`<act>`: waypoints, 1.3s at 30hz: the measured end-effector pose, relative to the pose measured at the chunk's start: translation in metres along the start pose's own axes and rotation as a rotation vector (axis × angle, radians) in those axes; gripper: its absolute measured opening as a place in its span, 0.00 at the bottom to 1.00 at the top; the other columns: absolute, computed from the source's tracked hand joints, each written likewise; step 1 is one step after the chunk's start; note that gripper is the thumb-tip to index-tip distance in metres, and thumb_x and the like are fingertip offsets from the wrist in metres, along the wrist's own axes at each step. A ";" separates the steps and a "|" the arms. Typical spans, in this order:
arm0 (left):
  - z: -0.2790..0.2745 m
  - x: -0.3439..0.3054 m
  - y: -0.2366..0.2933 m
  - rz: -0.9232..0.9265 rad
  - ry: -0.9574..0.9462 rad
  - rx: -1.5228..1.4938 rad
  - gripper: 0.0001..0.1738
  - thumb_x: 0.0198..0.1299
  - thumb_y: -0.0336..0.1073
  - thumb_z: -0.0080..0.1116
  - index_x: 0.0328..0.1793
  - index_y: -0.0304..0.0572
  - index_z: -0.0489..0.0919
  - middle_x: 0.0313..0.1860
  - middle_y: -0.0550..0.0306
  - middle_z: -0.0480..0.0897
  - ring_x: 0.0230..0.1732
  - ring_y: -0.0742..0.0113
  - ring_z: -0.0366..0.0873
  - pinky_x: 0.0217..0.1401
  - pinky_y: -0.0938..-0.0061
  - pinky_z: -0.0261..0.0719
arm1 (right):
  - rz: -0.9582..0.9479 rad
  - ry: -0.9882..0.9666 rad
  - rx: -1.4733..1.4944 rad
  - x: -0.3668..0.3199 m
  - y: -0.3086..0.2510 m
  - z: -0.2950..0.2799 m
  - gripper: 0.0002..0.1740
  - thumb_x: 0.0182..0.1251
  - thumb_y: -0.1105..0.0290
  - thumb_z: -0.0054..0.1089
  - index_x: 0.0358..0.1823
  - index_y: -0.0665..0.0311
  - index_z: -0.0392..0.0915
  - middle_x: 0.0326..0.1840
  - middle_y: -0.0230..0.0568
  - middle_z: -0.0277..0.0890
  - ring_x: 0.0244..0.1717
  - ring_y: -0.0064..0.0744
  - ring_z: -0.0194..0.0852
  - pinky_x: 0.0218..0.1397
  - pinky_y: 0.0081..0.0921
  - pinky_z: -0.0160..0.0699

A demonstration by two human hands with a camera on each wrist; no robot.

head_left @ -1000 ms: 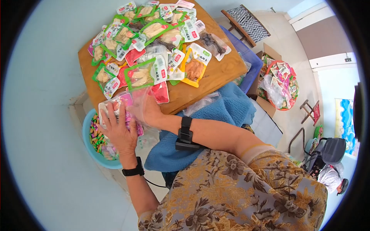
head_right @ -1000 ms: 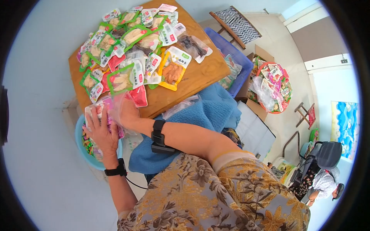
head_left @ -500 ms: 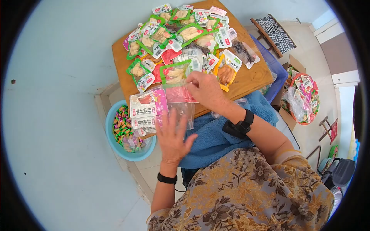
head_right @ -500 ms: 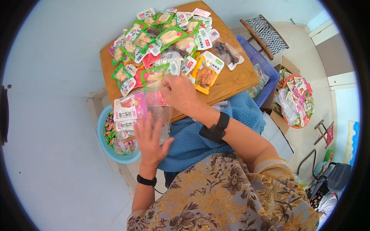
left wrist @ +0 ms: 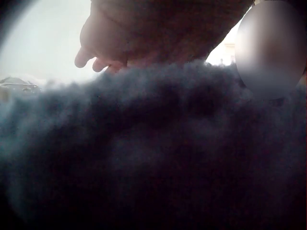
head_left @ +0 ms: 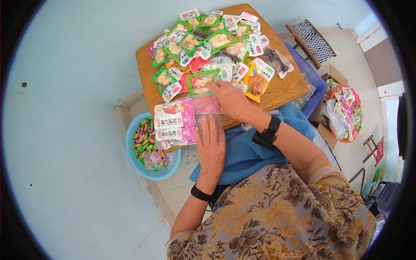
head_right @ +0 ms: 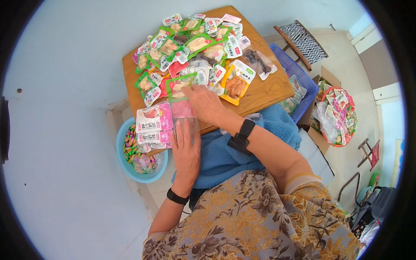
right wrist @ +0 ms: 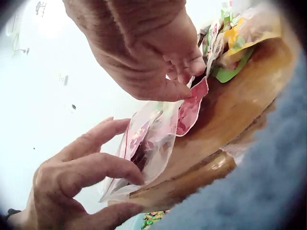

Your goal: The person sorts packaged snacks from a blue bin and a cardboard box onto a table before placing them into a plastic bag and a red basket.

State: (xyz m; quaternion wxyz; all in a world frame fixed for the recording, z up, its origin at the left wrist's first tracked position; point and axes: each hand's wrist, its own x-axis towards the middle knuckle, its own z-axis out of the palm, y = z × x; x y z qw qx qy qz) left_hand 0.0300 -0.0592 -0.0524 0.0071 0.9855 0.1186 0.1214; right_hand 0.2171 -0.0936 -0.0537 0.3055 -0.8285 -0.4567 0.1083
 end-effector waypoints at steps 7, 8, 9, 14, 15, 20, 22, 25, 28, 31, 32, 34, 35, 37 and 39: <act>-0.003 -0.006 -0.006 -0.018 0.097 0.110 0.09 0.59 0.32 0.59 0.43 0.37 0.81 0.66 0.43 0.76 0.73 0.43 0.67 0.73 0.47 0.65 | -0.289 -0.020 -0.192 -0.003 0.005 0.007 0.27 0.53 0.76 0.66 0.58 0.56 0.77 0.49 0.43 0.77 0.54 0.47 0.77 0.52 0.40 0.82; -0.004 -0.008 -0.008 -0.019 0.093 0.108 0.08 0.59 0.32 0.59 0.42 0.37 0.81 0.62 0.42 0.77 0.69 0.44 0.71 0.70 0.48 0.67 | -0.313 -0.007 -0.209 -0.004 0.003 0.007 0.24 0.53 0.75 0.65 0.55 0.57 0.79 0.47 0.43 0.77 0.52 0.46 0.77 0.51 0.40 0.82; -0.005 -0.009 -0.009 -0.018 0.093 0.110 0.08 0.59 0.32 0.59 0.42 0.37 0.81 0.62 0.42 0.77 0.69 0.44 0.71 0.70 0.48 0.67 | -0.314 -0.005 -0.208 -0.005 0.002 0.007 0.24 0.53 0.75 0.65 0.55 0.57 0.79 0.47 0.43 0.77 0.52 0.46 0.77 0.51 0.40 0.82; -0.031 -0.013 -0.017 -0.085 0.097 0.057 0.06 0.51 0.27 0.58 0.37 0.39 0.79 0.40 0.51 0.78 0.45 0.51 0.76 0.46 0.58 0.72 | -0.341 0.128 -0.203 -0.007 0.003 0.006 0.14 0.54 0.73 0.64 0.44 0.58 0.83 0.42 0.41 0.75 0.43 0.44 0.78 0.43 0.38 0.82; -0.041 -0.013 -0.018 -0.088 0.097 0.059 0.06 0.51 0.27 0.58 0.37 0.39 0.79 0.40 0.51 0.78 0.45 0.51 0.76 0.46 0.58 0.72 | -0.344 0.126 -0.202 -0.005 0.002 0.005 0.14 0.54 0.73 0.64 0.44 0.58 0.83 0.42 0.41 0.75 0.43 0.44 0.78 0.43 0.38 0.82; -0.096 -0.018 -0.037 -0.130 0.157 0.128 0.08 0.51 0.25 0.59 0.40 0.37 0.80 0.36 0.53 0.76 0.42 0.53 0.76 0.47 0.60 0.74 | -0.449 0.333 0.013 -0.003 -0.020 -0.015 0.05 0.60 0.72 0.63 0.37 0.61 0.79 0.45 0.40 0.76 0.49 0.43 0.80 0.44 0.38 0.84; -0.122 -0.016 -0.049 -0.141 0.224 0.129 0.08 0.52 0.22 0.59 0.39 0.38 0.80 0.36 0.53 0.78 0.42 0.52 0.77 0.46 0.59 0.75 | -0.476 0.342 0.133 -0.002 -0.035 -0.028 0.05 0.61 0.73 0.63 0.37 0.62 0.78 0.45 0.40 0.76 0.48 0.44 0.80 0.44 0.38 0.84; -0.168 -0.012 -0.053 -0.183 0.334 0.107 0.09 0.53 0.19 0.61 0.38 0.39 0.81 0.38 0.52 0.82 0.42 0.52 0.80 0.46 0.61 0.78 | -0.510 0.336 0.333 -0.005 -0.058 -0.054 0.06 0.63 0.75 0.65 0.39 0.65 0.78 0.47 0.42 0.78 0.48 0.44 0.81 0.46 0.36 0.83; -0.200 -0.009 -0.051 -0.234 0.427 0.034 0.09 0.53 0.19 0.66 0.40 0.37 0.83 0.39 0.51 0.83 0.40 0.54 0.81 0.43 0.65 0.80 | -0.571 0.343 0.461 -0.005 -0.069 -0.078 0.06 0.66 0.76 0.65 0.43 0.66 0.79 0.47 0.43 0.80 0.48 0.43 0.81 0.49 0.32 0.82; -0.217 -0.004 -0.041 -0.253 0.494 -0.079 0.10 0.52 0.19 0.69 0.40 0.36 0.84 0.39 0.51 0.84 0.37 0.57 0.82 0.39 0.69 0.81 | -0.585 0.350 0.536 -0.018 -0.076 -0.107 0.05 0.70 0.76 0.62 0.43 0.68 0.78 0.44 0.42 0.80 0.46 0.38 0.80 0.49 0.30 0.80; -0.219 -0.003 -0.037 -0.256 0.508 -0.143 0.09 0.52 0.19 0.70 0.39 0.36 0.84 0.38 0.52 0.84 0.36 0.59 0.82 0.39 0.71 0.81 | -0.543 0.333 0.564 -0.027 -0.077 -0.115 0.04 0.72 0.75 0.60 0.43 0.68 0.78 0.43 0.40 0.80 0.45 0.34 0.79 0.49 0.28 0.78; -0.219 -0.001 -0.028 -0.270 0.478 -0.245 0.08 0.54 0.20 0.69 0.39 0.35 0.83 0.37 0.52 0.85 0.36 0.61 0.81 0.40 0.73 0.79 | -0.450 0.310 0.716 -0.044 -0.077 -0.125 0.04 0.74 0.73 0.58 0.41 0.67 0.77 0.38 0.36 0.78 0.41 0.29 0.78 0.44 0.27 0.77; -0.217 0.000 -0.023 -0.280 0.456 -0.336 0.06 0.55 0.20 0.68 0.38 0.34 0.82 0.36 0.53 0.85 0.36 0.64 0.80 0.41 0.75 0.77 | -0.366 0.295 0.869 -0.051 -0.077 -0.130 0.07 0.76 0.72 0.57 0.38 0.66 0.76 0.33 0.32 0.77 0.38 0.24 0.76 0.39 0.27 0.76; -0.214 0.001 -0.012 -0.258 0.424 -0.412 0.06 0.55 0.20 0.69 0.38 0.34 0.83 0.36 0.54 0.85 0.36 0.65 0.80 0.41 0.76 0.77 | -0.295 0.290 0.861 -0.070 -0.072 -0.145 0.08 0.78 0.70 0.55 0.39 0.66 0.76 0.33 0.30 0.76 0.38 0.19 0.73 0.39 0.24 0.74; -0.206 0.002 -0.001 -0.237 0.394 -0.491 0.07 0.54 0.20 0.70 0.38 0.34 0.84 0.36 0.54 0.85 0.36 0.66 0.80 0.40 0.76 0.77 | -0.225 0.285 0.848 -0.086 -0.061 -0.153 0.09 0.79 0.69 0.54 0.39 0.66 0.76 0.33 0.27 0.76 0.38 0.15 0.71 0.39 0.21 0.73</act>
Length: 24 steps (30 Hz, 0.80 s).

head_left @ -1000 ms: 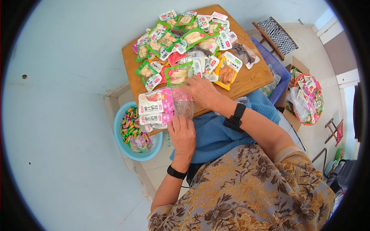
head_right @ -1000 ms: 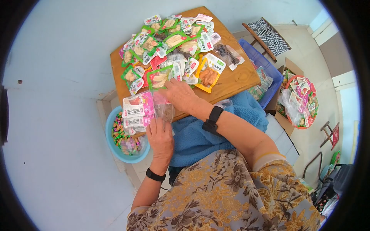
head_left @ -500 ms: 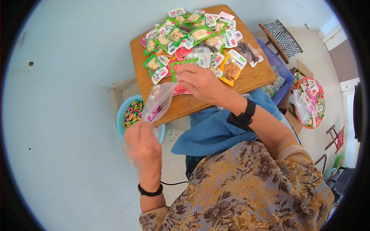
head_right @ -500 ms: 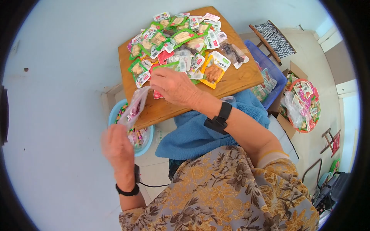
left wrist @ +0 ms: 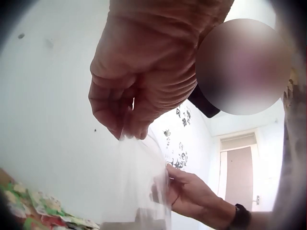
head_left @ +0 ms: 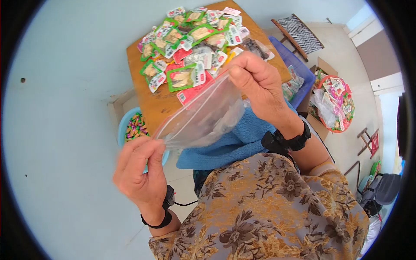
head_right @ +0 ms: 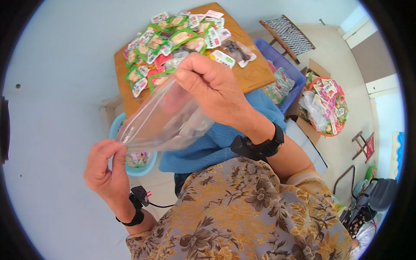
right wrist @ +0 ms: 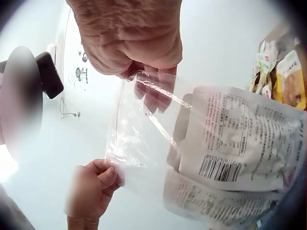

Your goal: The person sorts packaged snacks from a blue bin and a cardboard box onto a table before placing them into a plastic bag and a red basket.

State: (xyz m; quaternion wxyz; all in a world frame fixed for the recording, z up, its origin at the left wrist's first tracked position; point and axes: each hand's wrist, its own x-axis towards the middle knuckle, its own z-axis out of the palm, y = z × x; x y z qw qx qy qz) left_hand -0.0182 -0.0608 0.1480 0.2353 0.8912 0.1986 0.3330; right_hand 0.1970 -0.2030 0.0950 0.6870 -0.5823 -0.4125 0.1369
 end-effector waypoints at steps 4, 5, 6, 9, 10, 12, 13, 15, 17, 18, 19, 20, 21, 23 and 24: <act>0.027 -0.008 0.002 0.026 -0.082 -0.067 0.06 0.54 0.19 0.69 0.37 0.33 0.85 0.34 0.54 0.84 0.33 0.68 0.79 0.38 0.77 0.77 | 0.035 0.091 -0.090 -0.028 0.012 -0.025 0.09 0.79 0.68 0.55 0.41 0.66 0.77 0.34 0.27 0.76 0.36 0.15 0.67 0.41 0.17 0.71; 0.034 -0.009 0.001 0.027 -0.101 -0.069 0.07 0.53 0.18 0.69 0.37 0.33 0.85 0.34 0.54 0.83 0.33 0.69 0.79 0.37 0.77 0.77 | 0.066 0.106 -0.078 -0.034 0.015 -0.029 0.09 0.79 0.68 0.55 0.41 0.66 0.77 0.35 0.27 0.76 0.36 0.15 0.66 0.42 0.17 0.71; 0.041 -0.011 -0.001 0.029 -0.103 -0.074 0.07 0.53 0.18 0.69 0.37 0.33 0.85 0.34 0.54 0.83 0.33 0.69 0.79 0.37 0.77 0.77 | 0.067 0.109 -0.083 -0.038 0.018 -0.031 0.09 0.79 0.68 0.55 0.41 0.66 0.77 0.35 0.27 0.76 0.36 0.15 0.66 0.42 0.17 0.71; 0.055 -0.011 -0.002 0.046 -0.106 -0.093 0.09 0.52 0.19 0.70 0.39 0.35 0.85 0.34 0.52 0.83 0.34 0.61 0.81 0.38 0.73 0.79 | 0.100 0.183 -0.064 -0.047 0.025 -0.034 0.09 0.80 0.68 0.54 0.41 0.66 0.77 0.35 0.27 0.77 0.36 0.14 0.66 0.43 0.17 0.71; 0.059 -0.011 0.002 -0.014 -0.099 -0.102 0.10 0.52 0.18 0.70 0.40 0.35 0.85 0.33 0.52 0.82 0.34 0.61 0.81 0.38 0.72 0.79 | 0.099 0.198 -0.036 -0.047 0.026 -0.034 0.09 0.80 0.68 0.54 0.40 0.66 0.77 0.33 0.27 0.78 0.36 0.13 0.67 0.43 0.16 0.71; 0.061 -0.009 0.005 -0.073 -0.095 -0.112 0.11 0.52 0.18 0.69 0.42 0.35 0.85 0.33 0.52 0.82 0.33 0.60 0.81 0.37 0.72 0.79 | 0.100 0.217 -0.009 -0.050 0.028 -0.035 0.09 0.80 0.69 0.54 0.40 0.66 0.76 0.32 0.26 0.79 0.37 0.13 0.67 0.43 0.16 0.71; 0.061 -0.008 0.006 -0.067 -0.114 -0.102 0.11 0.52 0.18 0.69 0.42 0.35 0.85 0.33 0.51 0.82 0.34 0.60 0.81 0.37 0.71 0.79 | 0.113 0.224 -0.011 -0.050 0.028 -0.035 0.09 0.80 0.69 0.54 0.39 0.65 0.76 0.30 0.26 0.79 0.36 0.13 0.67 0.43 0.16 0.71; 0.061 -0.007 0.005 -0.059 -0.134 -0.092 0.11 0.53 0.18 0.68 0.42 0.36 0.85 0.34 0.51 0.82 0.34 0.59 0.81 0.37 0.70 0.79 | 0.127 0.232 -0.014 -0.051 0.031 -0.035 0.09 0.80 0.69 0.54 0.39 0.65 0.76 0.29 0.25 0.80 0.36 0.13 0.67 0.43 0.16 0.71; 0.063 -0.008 -0.001 0.031 -0.132 -0.056 0.09 0.55 0.18 0.67 0.42 0.32 0.84 0.34 0.54 0.82 0.32 0.68 0.78 0.36 0.76 0.78 | 0.096 0.240 -0.024 -0.052 0.036 -0.034 0.10 0.80 0.68 0.53 0.39 0.64 0.76 0.27 0.25 0.79 0.34 0.13 0.67 0.42 0.16 0.71; 0.063 -0.009 -0.002 0.031 -0.131 -0.055 0.09 0.55 0.18 0.67 0.42 0.32 0.84 0.34 0.54 0.82 0.32 0.68 0.78 0.36 0.76 0.78 | 0.095 0.240 -0.024 -0.052 0.037 -0.034 0.10 0.80 0.68 0.53 0.39 0.64 0.76 0.27 0.25 0.79 0.34 0.13 0.67 0.42 0.16 0.71; 0.063 -0.009 -0.002 0.030 -0.138 -0.058 0.08 0.55 0.18 0.67 0.41 0.32 0.84 0.34 0.53 0.81 0.32 0.67 0.78 0.37 0.75 0.78 | 0.122 0.241 -0.054 -0.052 0.037 -0.034 0.11 0.81 0.67 0.53 0.38 0.65 0.76 0.27 0.26 0.78 0.33 0.14 0.67 0.41 0.17 0.71; 0.063 -0.010 -0.003 0.029 -0.144 -0.061 0.07 0.55 0.19 0.67 0.40 0.32 0.83 0.34 0.53 0.81 0.33 0.66 0.78 0.37 0.75 0.77 | 0.148 0.242 -0.085 -0.053 0.037 -0.035 0.12 0.81 0.67 0.52 0.38 0.65 0.76 0.27 0.26 0.77 0.32 0.14 0.67 0.39 0.17 0.70; 0.063 -0.010 -0.002 0.030 -0.140 -0.059 0.07 0.55 0.19 0.67 0.40 0.32 0.83 0.34 0.53 0.81 0.33 0.66 0.78 0.37 0.75 0.77 | 0.144 0.240 -0.084 -0.054 0.037 -0.035 0.12 0.81 0.67 0.52 0.38 0.65 0.76 0.27 0.26 0.77 0.32 0.14 0.67 0.39 0.17 0.70; 0.061 -0.010 -0.002 0.019 -0.151 -0.071 0.06 0.53 0.20 0.69 0.36 0.36 0.83 0.33 0.52 0.80 0.33 0.60 0.80 0.34 0.71 0.76 | 0.161 0.251 -0.171 -0.055 0.036 -0.035 0.13 0.81 0.66 0.51 0.36 0.65 0.75 0.25 0.26 0.75 0.30 0.14 0.67 0.36 0.17 0.70; 0.059 -0.009 -0.003 0.021 -0.146 -0.068 0.06 0.53 0.20 0.69 0.36 0.36 0.83 0.33 0.52 0.80 0.33 0.60 0.80 0.34 0.71 0.76 | 0.155 0.249 -0.169 -0.055 0.035 -0.033 0.13 0.81 0.66 0.51 0.36 0.65 0.75 0.25 0.26 0.75 0.30 0.14 0.67 0.36 0.17 0.70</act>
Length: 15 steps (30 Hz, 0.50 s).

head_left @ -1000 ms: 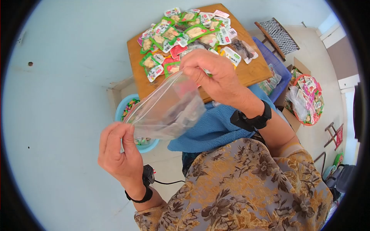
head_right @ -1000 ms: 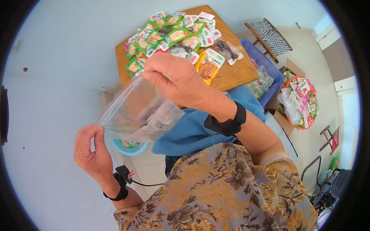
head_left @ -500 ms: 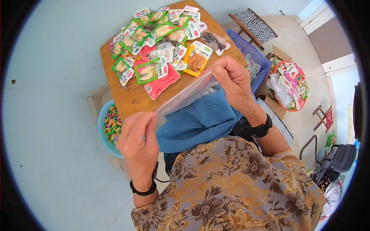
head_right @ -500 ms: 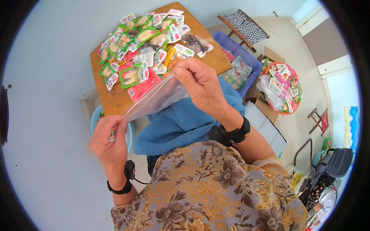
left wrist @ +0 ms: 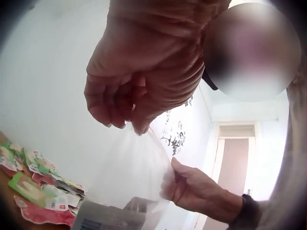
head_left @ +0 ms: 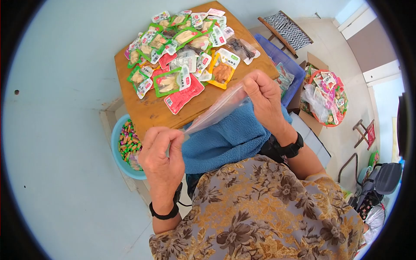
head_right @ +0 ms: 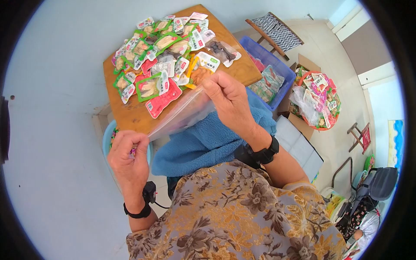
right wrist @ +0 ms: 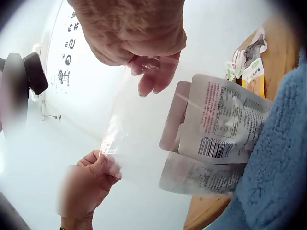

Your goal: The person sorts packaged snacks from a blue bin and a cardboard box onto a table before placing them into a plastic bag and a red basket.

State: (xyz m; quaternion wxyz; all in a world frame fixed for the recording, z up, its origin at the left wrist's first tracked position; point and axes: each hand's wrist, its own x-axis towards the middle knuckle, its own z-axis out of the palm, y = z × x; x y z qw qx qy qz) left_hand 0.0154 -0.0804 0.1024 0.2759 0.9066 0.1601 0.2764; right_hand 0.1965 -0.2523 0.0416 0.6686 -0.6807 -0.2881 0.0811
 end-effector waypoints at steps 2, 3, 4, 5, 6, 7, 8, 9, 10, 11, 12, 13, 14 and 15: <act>-0.005 0.000 -0.002 -0.049 -0.089 -0.171 0.06 0.53 0.21 0.69 0.34 0.36 0.82 0.32 0.53 0.80 0.33 0.63 0.79 0.35 0.73 0.74 | 0.002 0.053 0.099 -0.004 -0.004 0.003 0.14 0.82 0.67 0.50 0.35 0.65 0.74 0.25 0.27 0.73 0.29 0.14 0.69 0.35 0.17 0.69; -0.007 0.000 -0.002 -0.046 -0.086 -0.170 0.06 0.53 0.21 0.69 0.34 0.36 0.82 0.32 0.53 0.80 0.33 0.63 0.79 0.35 0.73 0.74 | -0.003 0.053 0.100 -0.005 -0.006 0.004 0.14 0.82 0.67 0.50 0.35 0.65 0.74 0.25 0.27 0.73 0.29 0.14 0.69 0.35 0.17 0.69; -0.009 -0.001 -0.001 -0.107 -0.107 -0.266 0.06 0.53 0.21 0.69 0.34 0.36 0.82 0.31 0.54 0.79 0.33 0.65 0.78 0.36 0.74 0.74 | -0.037 0.077 0.118 -0.006 -0.011 0.005 0.14 0.82 0.67 0.50 0.34 0.65 0.74 0.26 0.27 0.73 0.29 0.14 0.70 0.35 0.17 0.69; -0.011 0.000 -0.001 -0.168 -0.129 -0.363 0.06 0.53 0.21 0.68 0.34 0.36 0.81 0.31 0.55 0.79 0.32 0.67 0.78 0.37 0.75 0.73 | -0.071 0.101 0.137 -0.007 -0.015 0.005 0.14 0.82 0.67 0.50 0.34 0.64 0.74 0.26 0.27 0.73 0.29 0.14 0.70 0.34 0.16 0.69; -0.014 0.001 0.000 -0.164 -0.128 -0.362 0.06 0.53 0.21 0.68 0.34 0.36 0.81 0.31 0.55 0.79 0.32 0.67 0.78 0.37 0.75 0.73 | -0.074 0.103 0.137 -0.008 -0.019 0.005 0.14 0.82 0.67 0.50 0.34 0.64 0.74 0.26 0.27 0.73 0.29 0.14 0.70 0.34 0.16 0.69; -0.017 0.002 0.002 -0.185 -0.151 -0.394 0.06 0.54 0.22 0.68 0.34 0.36 0.81 0.31 0.56 0.79 0.33 0.68 0.77 0.38 0.75 0.73 | -0.073 0.098 0.196 -0.010 -0.023 0.004 0.13 0.82 0.68 0.51 0.35 0.65 0.74 0.27 0.27 0.73 0.29 0.14 0.70 0.35 0.16 0.69; -0.018 0.003 0.003 -0.204 -0.175 -0.427 0.06 0.54 0.22 0.68 0.34 0.35 0.81 0.31 0.57 0.79 0.33 0.68 0.77 0.39 0.76 0.73 | -0.072 0.093 0.254 -0.012 -0.026 0.004 0.12 0.82 0.68 0.51 0.36 0.65 0.74 0.27 0.27 0.73 0.30 0.13 0.70 0.35 0.16 0.69; -0.019 0.004 0.004 -0.199 -0.175 -0.428 0.06 0.54 0.22 0.68 0.34 0.35 0.81 0.31 0.57 0.79 0.33 0.68 0.77 0.39 0.76 0.73 | -0.076 0.097 0.253 -0.014 -0.027 0.003 0.12 0.82 0.68 0.51 0.36 0.65 0.74 0.27 0.27 0.73 0.30 0.13 0.70 0.35 0.16 0.69; -0.019 0.004 0.004 -0.189 -0.181 -0.372 0.06 0.54 0.22 0.68 0.35 0.35 0.81 0.31 0.56 0.79 0.34 0.68 0.77 0.39 0.75 0.74 | -0.066 0.093 0.210 -0.016 -0.027 0.002 0.11 0.82 0.69 0.51 0.37 0.65 0.74 0.28 0.27 0.73 0.30 0.13 0.70 0.35 0.15 0.69; -0.018 0.005 0.004 -0.178 -0.188 -0.316 0.06 0.55 0.22 0.68 0.35 0.35 0.81 0.32 0.56 0.79 0.34 0.67 0.78 0.40 0.75 0.74 | -0.055 0.090 0.166 -0.019 -0.028 0.001 0.10 0.82 0.69 0.51 0.38 0.64 0.74 0.28 0.27 0.74 0.30 0.13 0.70 0.36 0.15 0.69; -0.017 0.005 0.003 -0.172 -0.192 -0.320 0.06 0.55 0.22 0.68 0.35 0.35 0.81 0.32 0.56 0.79 0.34 0.67 0.78 0.40 0.75 0.74 | -0.057 0.097 0.163 -0.021 -0.029 0.001 0.10 0.82 0.69 0.51 0.38 0.64 0.74 0.28 0.27 0.74 0.30 0.13 0.70 0.36 0.15 0.69; -0.017 0.005 0.000 -0.157 -0.202 -0.301 0.07 0.55 0.24 0.70 0.36 0.35 0.81 0.34 0.55 0.80 0.35 0.65 0.78 0.40 0.74 0.75 | -0.065 0.104 0.161 -0.023 -0.030 0.002 0.10 0.82 0.69 0.51 0.38 0.64 0.74 0.28 0.27 0.74 0.30 0.13 0.70 0.36 0.15 0.69; -0.016 0.005 -0.001 -0.141 -0.210 -0.283 0.08 0.54 0.26 0.71 0.38 0.36 0.81 0.35 0.55 0.81 0.36 0.64 0.79 0.41 0.73 0.75 | -0.073 0.110 0.159 -0.025 -0.031 0.002 0.10 0.82 0.69 0.51 0.39 0.64 0.74 0.28 0.27 0.75 0.30 0.13 0.70 0.36 0.15 0.69; -0.016 0.007 0.002 -0.135 -0.214 -0.287 0.08 0.54 0.26 0.71 0.38 0.36 0.81 0.35 0.55 0.81 0.36 0.64 0.79 0.41 0.73 0.75 | -0.075 0.116 0.155 -0.027 -0.032 0.001 0.10 0.82 0.69 0.51 0.39 0.64 0.74 0.28 0.27 0.75 0.30 0.13 0.70 0.36 0.15 0.69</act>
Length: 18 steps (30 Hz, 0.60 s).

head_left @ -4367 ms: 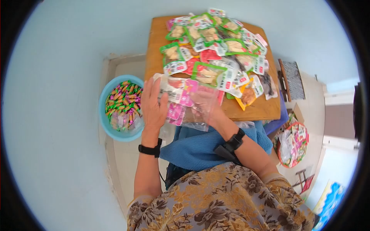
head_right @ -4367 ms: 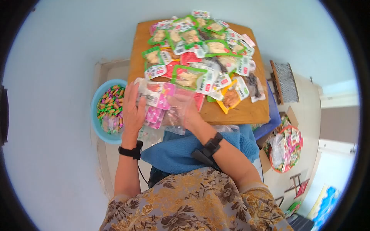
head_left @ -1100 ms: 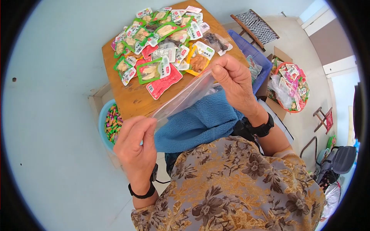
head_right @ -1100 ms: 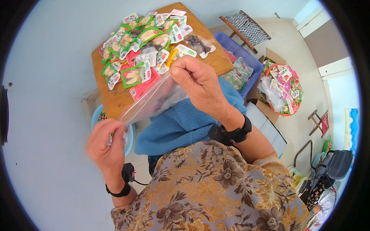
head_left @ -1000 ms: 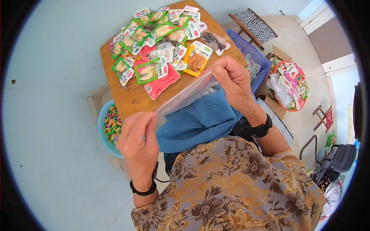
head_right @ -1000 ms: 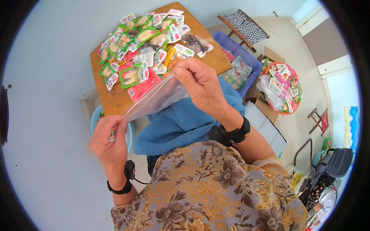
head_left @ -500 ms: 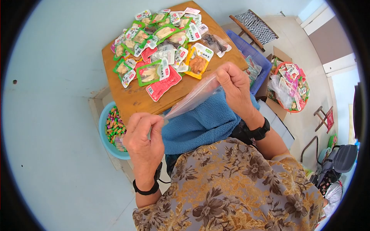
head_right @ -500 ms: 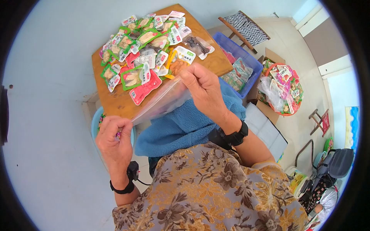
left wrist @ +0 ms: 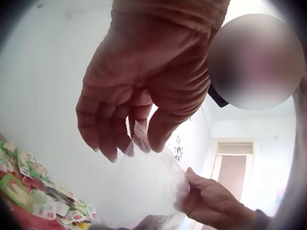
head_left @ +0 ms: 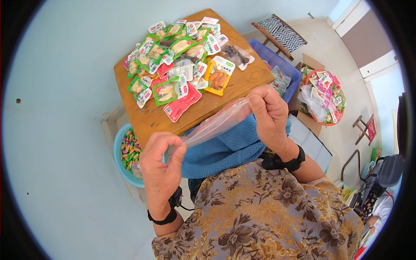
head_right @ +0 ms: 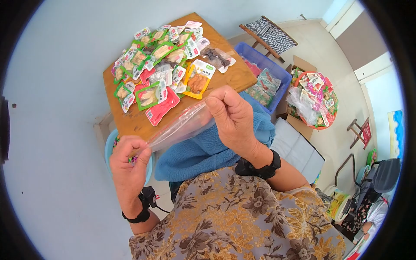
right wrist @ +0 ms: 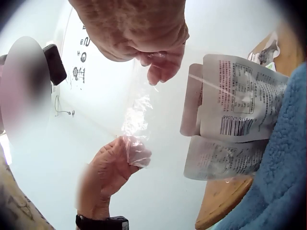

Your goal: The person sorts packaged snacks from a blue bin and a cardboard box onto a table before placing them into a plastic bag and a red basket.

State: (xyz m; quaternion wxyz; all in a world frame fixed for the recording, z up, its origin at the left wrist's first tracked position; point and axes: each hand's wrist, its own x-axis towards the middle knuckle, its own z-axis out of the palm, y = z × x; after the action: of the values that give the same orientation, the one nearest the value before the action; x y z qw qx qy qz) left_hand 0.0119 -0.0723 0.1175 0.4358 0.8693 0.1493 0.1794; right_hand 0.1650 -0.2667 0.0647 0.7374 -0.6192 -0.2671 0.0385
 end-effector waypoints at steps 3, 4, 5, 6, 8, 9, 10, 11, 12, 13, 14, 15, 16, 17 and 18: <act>0.004 0.006 0.012 0.053 -0.038 0.103 0.15 0.54 0.32 0.75 0.43 0.35 0.82 0.41 0.53 0.82 0.44 0.60 0.78 0.50 0.71 0.75 | -0.014 0.007 -0.042 -0.002 -0.001 -0.002 0.10 0.82 0.69 0.51 0.39 0.64 0.74 0.27 0.27 0.76 0.30 0.13 0.70 0.37 0.15 0.70; 0.008 0.008 0.014 0.131 -0.016 0.172 0.18 0.52 0.35 0.76 0.46 0.35 0.82 0.43 0.51 0.83 0.46 0.56 0.80 0.51 0.69 0.76 | -0.026 0.006 -0.049 -0.003 -0.002 -0.003 0.10 0.82 0.69 0.51 0.39 0.64 0.74 0.27 0.28 0.77 0.30 0.14 0.71 0.36 0.16 0.70; 0.011 0.010 0.017 0.208 0.006 0.241 0.22 0.50 0.37 0.78 0.49 0.36 0.83 0.46 0.48 0.84 0.48 0.53 0.81 0.53 0.67 0.77 | -0.036 0.004 -0.054 -0.004 -0.002 -0.003 0.10 0.81 0.69 0.51 0.39 0.65 0.74 0.27 0.28 0.77 0.30 0.14 0.71 0.36 0.16 0.70; 0.016 0.013 0.021 0.210 0.005 0.242 0.22 0.50 0.37 0.78 0.49 0.36 0.83 0.46 0.48 0.84 0.48 0.53 0.81 0.53 0.67 0.77 | -0.037 0.005 -0.053 -0.005 -0.003 -0.004 0.10 0.81 0.69 0.51 0.39 0.65 0.74 0.27 0.28 0.77 0.30 0.14 0.71 0.36 0.16 0.70; 0.026 0.019 0.031 0.316 -0.025 0.295 0.22 0.49 0.37 0.78 0.49 0.37 0.85 0.44 0.49 0.85 0.47 0.52 0.81 0.53 0.64 0.77 | -0.006 -0.012 -0.088 -0.006 -0.003 -0.006 0.09 0.81 0.69 0.51 0.39 0.65 0.74 0.27 0.30 0.78 0.30 0.15 0.73 0.36 0.17 0.72; 0.031 0.021 0.033 0.316 -0.025 0.297 0.22 0.49 0.37 0.78 0.49 0.37 0.85 0.44 0.49 0.85 0.47 0.52 0.81 0.53 0.64 0.77 | -0.006 -0.012 -0.086 -0.007 -0.004 -0.005 0.09 0.81 0.69 0.51 0.39 0.65 0.74 0.27 0.30 0.78 0.30 0.15 0.73 0.36 0.17 0.72; 0.035 0.024 0.033 0.315 -0.043 0.281 0.20 0.49 0.36 0.78 0.47 0.37 0.85 0.42 0.50 0.85 0.46 0.53 0.81 0.50 0.64 0.77 | -0.017 -0.008 -0.088 -0.007 -0.005 -0.005 0.09 0.81 0.69 0.52 0.39 0.65 0.74 0.27 0.30 0.78 0.30 0.15 0.74 0.36 0.17 0.73; 0.039 0.025 0.034 0.314 -0.062 0.264 0.19 0.49 0.35 0.77 0.45 0.36 0.85 0.40 0.51 0.85 0.44 0.53 0.81 0.48 0.64 0.78 | -0.027 -0.003 -0.090 -0.007 -0.005 -0.005 0.09 0.81 0.70 0.52 0.39 0.65 0.74 0.28 0.30 0.79 0.31 0.16 0.75 0.36 0.18 0.74; 0.042 0.026 0.034 0.315 -0.065 0.265 0.19 0.49 0.35 0.77 0.45 0.36 0.85 0.40 0.51 0.85 0.44 0.53 0.81 0.48 0.64 0.78 | -0.027 0.000 -0.089 -0.006 -0.006 -0.007 0.09 0.81 0.70 0.52 0.39 0.65 0.74 0.28 0.30 0.79 0.31 0.16 0.75 0.36 0.18 0.74; 0.045 0.027 0.034 0.292 -0.068 0.238 0.16 0.50 0.33 0.76 0.43 0.36 0.85 0.38 0.51 0.84 0.42 0.54 0.81 0.46 0.63 0.78 | -0.032 -0.006 -0.097 -0.005 -0.007 -0.008 0.09 0.81 0.70 0.52 0.40 0.65 0.74 0.28 0.30 0.79 0.31 0.16 0.75 0.37 0.18 0.74; 0.046 0.028 0.034 0.269 -0.070 0.211 0.13 0.50 0.32 0.75 0.40 0.36 0.85 0.36 0.52 0.83 0.40 0.54 0.80 0.44 0.63 0.78 | -0.037 -0.011 -0.105 -0.005 -0.007 -0.009 0.08 0.80 0.70 0.52 0.40 0.66 0.74 0.28 0.31 0.79 0.32 0.16 0.75 0.38 0.18 0.75; 0.047 0.029 0.034 0.270 -0.073 0.212 0.13 0.50 0.32 0.75 0.40 0.36 0.85 0.36 0.52 0.83 0.40 0.54 0.80 0.44 0.63 0.78 | -0.037 -0.008 -0.103 -0.004 -0.005 -0.009 0.08 0.80 0.70 0.52 0.40 0.66 0.74 0.28 0.31 0.79 0.32 0.16 0.75 0.38 0.18 0.75; 0.048 0.030 0.034 0.288 -0.073 0.219 0.11 0.51 0.31 0.74 0.39 0.36 0.85 0.35 0.52 0.83 0.39 0.54 0.80 0.42 0.63 0.77 | -0.028 -0.004 -0.067 -0.003 -0.002 -0.010 0.08 0.80 0.70 0.52 0.40 0.66 0.74 0.28 0.31 0.79 0.32 0.17 0.75 0.38 0.18 0.75; 0.048 0.031 0.034 0.305 -0.072 0.226 0.09 0.52 0.30 0.73 0.37 0.36 0.84 0.34 0.52 0.82 0.38 0.53 0.79 0.40 0.63 0.76 | -0.019 -0.002 -0.030 -0.002 0.000 -0.010 0.08 0.80 0.70 0.53 0.40 0.66 0.74 0.29 0.31 0.79 0.32 0.17 0.76 0.38 0.18 0.76; 0.050 0.032 0.033 0.305 -0.073 0.228 0.09 0.52 0.30 0.73 0.37 0.36 0.84 0.34 0.52 0.82 0.38 0.53 0.79 0.40 0.63 0.76 | -0.019 -0.001 -0.028 -0.002 0.001 -0.011 0.08 0.80 0.70 0.53 0.40 0.66 0.74 0.29 0.31 0.79 0.32 0.17 0.76 0.38 0.18 0.76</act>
State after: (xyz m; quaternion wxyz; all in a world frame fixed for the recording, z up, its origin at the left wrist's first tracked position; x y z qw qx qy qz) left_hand 0.0656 -0.1134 0.1227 0.3075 0.9315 0.0193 0.1936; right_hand 0.1686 -0.2767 0.0620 0.7289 -0.6269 -0.2737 0.0281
